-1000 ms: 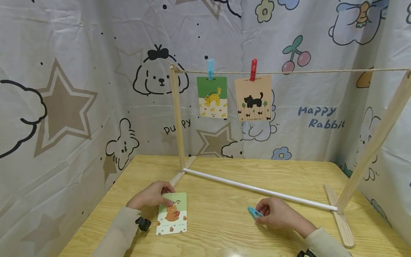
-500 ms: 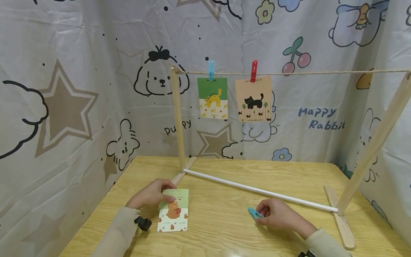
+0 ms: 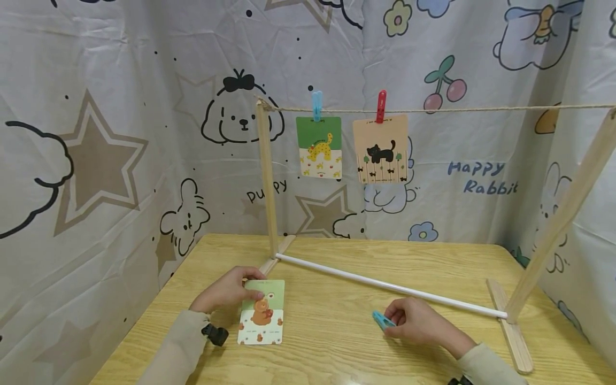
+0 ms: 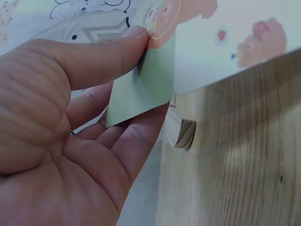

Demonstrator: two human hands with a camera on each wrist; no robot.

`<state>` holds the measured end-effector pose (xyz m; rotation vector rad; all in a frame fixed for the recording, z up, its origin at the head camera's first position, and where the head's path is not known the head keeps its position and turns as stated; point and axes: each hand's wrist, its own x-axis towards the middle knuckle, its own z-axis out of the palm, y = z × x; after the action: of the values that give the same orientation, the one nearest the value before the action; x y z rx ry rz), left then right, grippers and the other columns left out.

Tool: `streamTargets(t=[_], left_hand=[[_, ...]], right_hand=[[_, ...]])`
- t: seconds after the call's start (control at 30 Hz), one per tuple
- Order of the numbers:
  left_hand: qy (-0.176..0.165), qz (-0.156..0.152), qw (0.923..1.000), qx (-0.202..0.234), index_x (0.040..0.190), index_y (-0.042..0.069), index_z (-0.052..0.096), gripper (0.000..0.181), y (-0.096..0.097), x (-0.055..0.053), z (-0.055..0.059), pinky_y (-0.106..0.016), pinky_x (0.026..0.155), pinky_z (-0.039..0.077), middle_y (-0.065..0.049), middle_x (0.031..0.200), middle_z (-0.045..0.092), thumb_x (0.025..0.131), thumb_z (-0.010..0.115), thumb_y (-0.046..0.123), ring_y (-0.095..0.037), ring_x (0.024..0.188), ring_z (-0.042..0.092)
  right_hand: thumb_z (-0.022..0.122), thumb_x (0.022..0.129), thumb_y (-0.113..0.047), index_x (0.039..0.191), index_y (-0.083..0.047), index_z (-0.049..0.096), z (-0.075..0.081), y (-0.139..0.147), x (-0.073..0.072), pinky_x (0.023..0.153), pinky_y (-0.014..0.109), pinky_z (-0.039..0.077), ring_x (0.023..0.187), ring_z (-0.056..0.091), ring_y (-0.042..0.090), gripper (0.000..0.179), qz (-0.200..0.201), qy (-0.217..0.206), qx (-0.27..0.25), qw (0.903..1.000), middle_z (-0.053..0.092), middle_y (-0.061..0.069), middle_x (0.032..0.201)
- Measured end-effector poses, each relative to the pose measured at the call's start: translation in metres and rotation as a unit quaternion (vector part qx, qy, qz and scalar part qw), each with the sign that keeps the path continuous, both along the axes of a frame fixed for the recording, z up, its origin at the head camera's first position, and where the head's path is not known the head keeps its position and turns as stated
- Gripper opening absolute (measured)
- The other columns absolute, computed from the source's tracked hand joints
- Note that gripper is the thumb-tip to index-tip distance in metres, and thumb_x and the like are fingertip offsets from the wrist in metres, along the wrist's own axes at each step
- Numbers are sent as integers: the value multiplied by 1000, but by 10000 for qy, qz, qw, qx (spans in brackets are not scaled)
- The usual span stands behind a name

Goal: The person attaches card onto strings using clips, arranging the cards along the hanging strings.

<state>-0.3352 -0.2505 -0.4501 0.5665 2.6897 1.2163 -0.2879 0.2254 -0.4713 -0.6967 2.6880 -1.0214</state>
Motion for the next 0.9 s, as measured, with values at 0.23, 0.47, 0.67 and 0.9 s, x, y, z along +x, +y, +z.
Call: streamTargets(t=[0.23,0.47,0.67,0.9], left_hand=[[-131,35,9994,308,121,10,70,34,0,-2,0,-37,87,53,-6,118,68,90,83,17,-22,106,60],[-129,-89,9986,513,120,9,70,34,1,-2,2,-38,85,53,-6,115,68,89,83,17,-22,101,61],[-235,-109,9980,584,118,8,71,32,2,-2,3,-36,82,55,-6,110,69,90,82,16,-22,96,63],[-137,-226,9978,607,111,6,71,24,4,-2,5,-33,79,54,-7,103,69,91,82,16,-21,91,63]], right_hand=[[87,84,-22,96,-9,71,2,0,0,64,24,50,72,59,6,24,91,59,-31,9999,65,-4,82],[87,84,-22,96,-10,71,2,0,0,64,24,50,72,58,6,24,54,77,-10,10000,65,-4,82],[86,84,-22,96,-10,71,1,0,0,64,24,50,72,58,6,23,56,56,-19,10000,65,-4,82],[86,85,-23,96,-10,71,0,1,-1,64,25,50,72,58,6,23,93,62,-19,9999,65,-4,82]])
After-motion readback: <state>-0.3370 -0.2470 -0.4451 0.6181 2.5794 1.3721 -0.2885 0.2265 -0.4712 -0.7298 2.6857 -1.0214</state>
